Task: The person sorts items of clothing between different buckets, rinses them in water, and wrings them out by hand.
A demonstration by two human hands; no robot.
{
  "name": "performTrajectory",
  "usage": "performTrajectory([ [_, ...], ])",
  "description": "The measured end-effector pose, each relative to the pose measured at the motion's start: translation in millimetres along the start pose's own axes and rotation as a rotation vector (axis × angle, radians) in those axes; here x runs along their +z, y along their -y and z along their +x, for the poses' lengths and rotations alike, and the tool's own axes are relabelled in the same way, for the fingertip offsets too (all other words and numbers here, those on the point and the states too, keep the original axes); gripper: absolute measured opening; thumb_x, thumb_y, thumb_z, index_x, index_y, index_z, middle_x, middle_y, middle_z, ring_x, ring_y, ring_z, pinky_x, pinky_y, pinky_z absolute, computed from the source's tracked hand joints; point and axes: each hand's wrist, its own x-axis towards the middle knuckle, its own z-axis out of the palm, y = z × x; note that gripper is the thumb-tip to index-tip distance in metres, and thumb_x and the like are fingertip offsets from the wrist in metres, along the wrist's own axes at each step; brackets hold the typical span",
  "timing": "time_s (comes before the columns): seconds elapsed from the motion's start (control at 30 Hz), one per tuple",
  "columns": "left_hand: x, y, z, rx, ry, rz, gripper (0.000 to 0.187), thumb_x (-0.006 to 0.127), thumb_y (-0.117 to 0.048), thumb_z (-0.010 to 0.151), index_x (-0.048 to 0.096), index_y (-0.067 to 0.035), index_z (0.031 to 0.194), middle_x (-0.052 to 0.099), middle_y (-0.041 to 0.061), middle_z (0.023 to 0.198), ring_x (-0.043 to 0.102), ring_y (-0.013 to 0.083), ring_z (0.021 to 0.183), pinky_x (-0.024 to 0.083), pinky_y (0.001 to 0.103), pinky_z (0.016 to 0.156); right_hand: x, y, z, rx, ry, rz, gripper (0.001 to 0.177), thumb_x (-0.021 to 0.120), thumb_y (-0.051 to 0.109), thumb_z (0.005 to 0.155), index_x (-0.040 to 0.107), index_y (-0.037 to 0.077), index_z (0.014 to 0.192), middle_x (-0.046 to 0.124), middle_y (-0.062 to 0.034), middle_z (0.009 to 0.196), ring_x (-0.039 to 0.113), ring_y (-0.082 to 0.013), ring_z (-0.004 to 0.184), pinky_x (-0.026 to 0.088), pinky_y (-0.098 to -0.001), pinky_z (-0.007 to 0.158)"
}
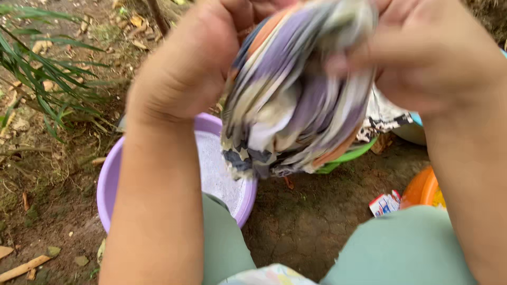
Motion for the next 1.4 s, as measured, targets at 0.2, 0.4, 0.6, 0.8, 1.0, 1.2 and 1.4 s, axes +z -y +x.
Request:
performTrajectory([
  [0.2,-7.7,-7.4,-21.3,-0.282,0.301,0.093,0.115,0.096,-0.027,0.07,0.028,-0.004,0.16,0.048,0.011,0.152,0.047,0.0205,0.144,0.042,0.034,0.12,1.8,6.3,-14.7,0.132,0.109,-0.33,0.056,0.058,-0.006,0.061,0.074,-0.003,0.114,0.08,-0.0094,0.105,0.075,-0.0132,0.093,0.059,-0.0275,0.085],
  [0.4,6.3,2.3,-16.2,-0.252,0.408,0.075,0.126,0.097,-0.025,0.071,0.022,-0.001,0.169,0.048,0.011,0.159,0.045,0.0224,0.15,0.034,0.034,0.13,-13.2,-9.0,-7.0,0.218,0.002,-0.336,0.043,0.065,-0.009,0.074,0.074,-0.004,0.116,0.078,-0.0114,0.104,0.073,-0.0153,0.088,0.058,-0.0287,0.078],
  [0.6,18.0,10.9,-11.7,-0.092,0.356,0.297,0.118,0.103,-0.019,0.075,0.027,0.0,0.163,0.053,0.01,0.154,0.049,0.0217,0.15,0.037,0.032,0.13,-7.1,0.7,-13.3,0.08,-0.038,-0.292,0.044,0.067,-0.011,0.071,0.069,-0.004,0.114,0.076,-0.0146,0.107,0.076,-0.0173,0.093,0.063,-0.0297,0.085],
  [0.8,30.3,20.5,-10.2,-0.15,0.311,0.104,0.106,0.102,-0.016,0.074,0.04,-0.001,0.158,0.064,0.008,0.139,0.06,0.0185,0.132,0.048,0.033,0.125,-0.5,2.7,-22.1,0.061,-0.138,-0.34,0.038,0.067,-0.011,0.079,0.069,-0.003,0.116,0.076,-0.0145,0.106,0.076,-0.0188,0.095,0.063,-0.031,0.085],
  [1.0,50.7,37.1,7.8,-0.1,0.089,0.2,0.062,0.094,-0.013,0.078,0.064,-0.001,0.131,0.073,0.006,0.118,0.068,0.0153,0.111,0.057,0.031,0.106,-19.6,-2.1,-22.4,-0.01,-0.096,-0.286,0.036,0.069,-0.004,0.083,0.066,0.0,0.119,0.074,-0.0104,0.109,0.073,-0.0153,0.099,0.061,-0.0295,0.089],
  [1.2,48.4,18.6,14.3,0.034,-0.108,0.088,0.037,0.09,-0.013,0.087,0.07,-0.003,0.115,0.077,0.005,0.109,0.073,0.0114,0.1,0.063,0.03,0.094,-28.5,-9.2,-21.7,0.015,-0.084,-0.204,0.059,0.074,-0.003,0.074,0.061,0.001,0.132,0.07,-0.0062,0.124,0.069,-0.0126,0.108,0.056,-0.0297,0.094],
  [1.4,62.3,9.8,14.7,-0.02,-0.245,0.2,0.04,0.09,-0.02,0.075,0.068,-0.003,0.105,0.076,0.003,0.096,0.075,0.0105,0.087,0.067,0.026,0.081,-26.0,-16.7,-16.5,0.008,-0.046,-0.265,0.052,0.076,-0.004,0.075,0.062,0.001,0.124,0.07,-0.0037,0.115,0.071,-0.0124,0.102,0.064,-0.0294,0.089],
])
